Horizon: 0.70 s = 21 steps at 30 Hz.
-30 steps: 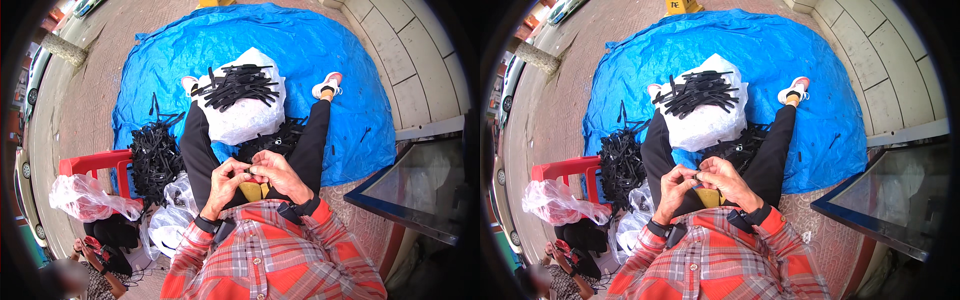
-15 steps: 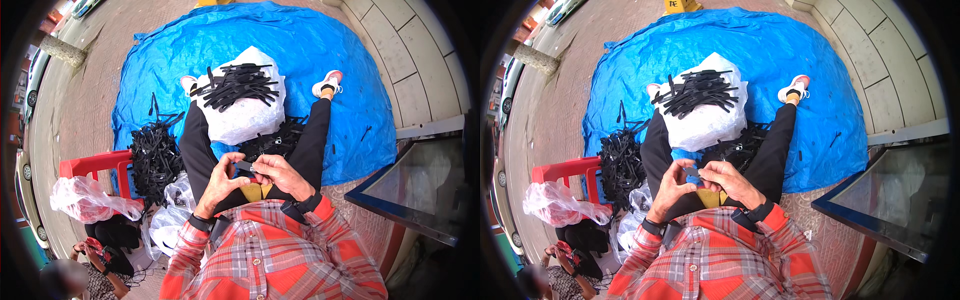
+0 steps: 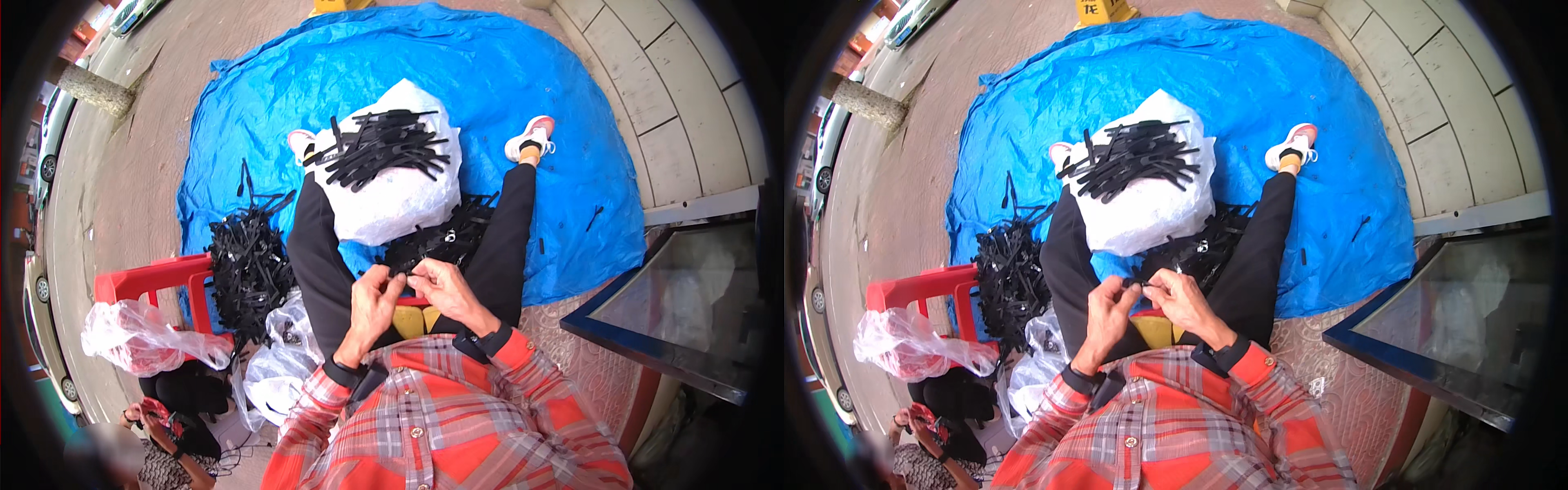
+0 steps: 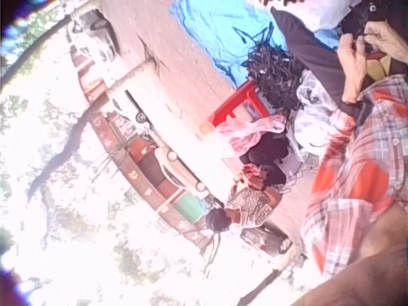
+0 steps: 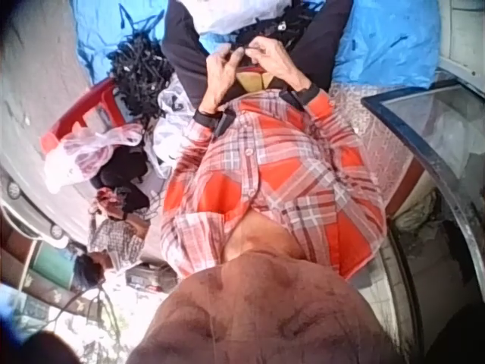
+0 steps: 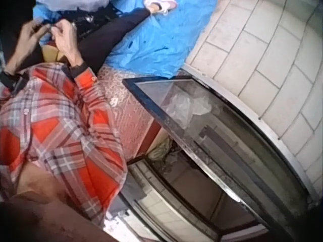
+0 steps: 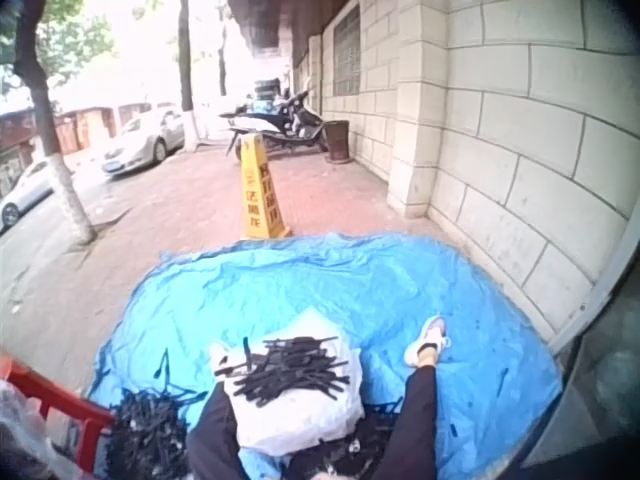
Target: Assembling black straps or velcro components for footwear while sitting on a tarp.
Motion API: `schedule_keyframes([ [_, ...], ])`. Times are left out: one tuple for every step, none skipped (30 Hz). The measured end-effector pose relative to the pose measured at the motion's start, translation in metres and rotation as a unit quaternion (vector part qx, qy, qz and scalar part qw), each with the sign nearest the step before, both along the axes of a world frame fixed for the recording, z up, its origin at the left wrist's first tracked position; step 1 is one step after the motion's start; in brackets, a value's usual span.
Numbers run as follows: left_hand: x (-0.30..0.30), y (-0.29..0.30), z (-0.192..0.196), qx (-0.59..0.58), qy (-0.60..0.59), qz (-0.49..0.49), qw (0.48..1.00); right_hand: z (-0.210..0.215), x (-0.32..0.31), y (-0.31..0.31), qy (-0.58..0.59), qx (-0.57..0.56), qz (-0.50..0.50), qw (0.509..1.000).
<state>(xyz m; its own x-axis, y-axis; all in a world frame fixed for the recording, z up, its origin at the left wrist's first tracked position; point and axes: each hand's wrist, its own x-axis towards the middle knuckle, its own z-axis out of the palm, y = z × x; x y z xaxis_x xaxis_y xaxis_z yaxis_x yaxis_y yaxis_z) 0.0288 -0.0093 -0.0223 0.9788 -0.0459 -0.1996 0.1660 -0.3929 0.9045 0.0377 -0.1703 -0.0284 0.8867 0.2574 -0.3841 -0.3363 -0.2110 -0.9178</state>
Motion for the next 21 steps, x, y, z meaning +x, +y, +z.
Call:
schedule_keyframes([
  [-0.001,-0.001,-0.008,-0.011,-0.014,0.001,1.000,0.000,0.004,-0.002,-0.032,-0.027,0.006,0.999],
  [-0.001,-0.001,-0.020,-0.124,0.090,0.015,0.988,0.000,0.009,-0.005,-0.065,-0.055,0.013,0.996],
  [0.002,-0.004,-0.025,-0.239,0.159,0.055,0.956,-0.008,0.017,-0.014,-0.140,-0.105,0.020,0.984],
  [0.005,-0.006,-0.030,-0.348,0.227,0.093,0.905,-0.023,0.026,-0.026,-0.213,-0.155,0.027,0.964],
  [0.005,0.007,-0.049,-0.417,0.306,0.117,0.848,-0.042,0.037,-0.036,-0.264,-0.217,0.026,0.940],
  [0.002,0.019,-0.065,-0.459,0.335,0.117,0.815,-0.049,0.049,-0.049,-0.245,-0.277,0.054,0.927],
  [0.001,0.023,-0.067,-0.472,0.342,0.120,0.804,-0.058,0.058,-0.067,-0.260,-0.381,0.101,0.882],
  [0.002,0.025,-0.069,-0.484,0.349,0.124,0.793,-0.068,0.068,-0.081,-0.270,-0.478,0.148,0.822],
  [0.003,0.027,-0.064,-0.484,0.355,0.128,0.789,-0.077,0.080,-0.088,-0.295,-0.473,0.139,0.819],
  [0.003,0.029,-0.059,-0.467,0.350,0.120,0.803,-0.076,0.096,-0.088,-0.319,-0.467,0.129,0.814],
  [0.005,0.030,-0.056,-0.471,0.356,0.129,0.797,-0.078,0.114,-0.082,-0.328,-0.427,0.092,0.838],
  [0.007,0.031,-0.055,-0.476,0.362,0.136,0.790,-0.072,0.138,-0.072,-0.290,-0.389,0.101,0.869],
  [0.007,0.034,-0.056,-0.488,0.360,0.142,0.782,-0.073,0.159,-0.059,-0.342,-0.334,0.063,0.876],
  [0.011,0.033,-0.058,-0.492,0.369,0.149,0.774,-0.079,0.177,-0.048,-0.336,-0.314,0.028,0.887],
  [0.012,0.034,-0.057,-0.488,0.368,0.147,0.777,-0.082,0.193,-0.036,-0.363,-0.301,0.006,0.882],
  [0.014,0.035,-0.056,-0.486,0.367,0.145,0.780,-0.085,0.208,-0.024,-0.380,-0.297,-0.003,0.876],
  [0.015,0.036,-0.055,-0.490,0.364,0.146,0.779,-0.087,0.219,-0.016,-0.393,-0.319,0.011,0.862],
  [0.017,0.038,-0.053,-0.491,0.364,0.148,0.777,-0.090,0.229,-0.011,-0.406,-0.338,0.026,0.849],
  [0.018,0.038,-0.052,-0.492,0.354,0.164,0.778,-0.096,0.236,-0.011,-0.405,-0.338,0.028,0.849],
  [0.019,0.039,-0.052,-0.492,0.344,0.179,0.779,-0.100,0.241,-0.010,-0.409,-0.359,0.051,0.837],
  [0.021,0.042,-0.052,-0.506,0.336,0.180,0.774,-0.101,0.244,-0.007,-0.414,-0.377,0.079,0.825],
])
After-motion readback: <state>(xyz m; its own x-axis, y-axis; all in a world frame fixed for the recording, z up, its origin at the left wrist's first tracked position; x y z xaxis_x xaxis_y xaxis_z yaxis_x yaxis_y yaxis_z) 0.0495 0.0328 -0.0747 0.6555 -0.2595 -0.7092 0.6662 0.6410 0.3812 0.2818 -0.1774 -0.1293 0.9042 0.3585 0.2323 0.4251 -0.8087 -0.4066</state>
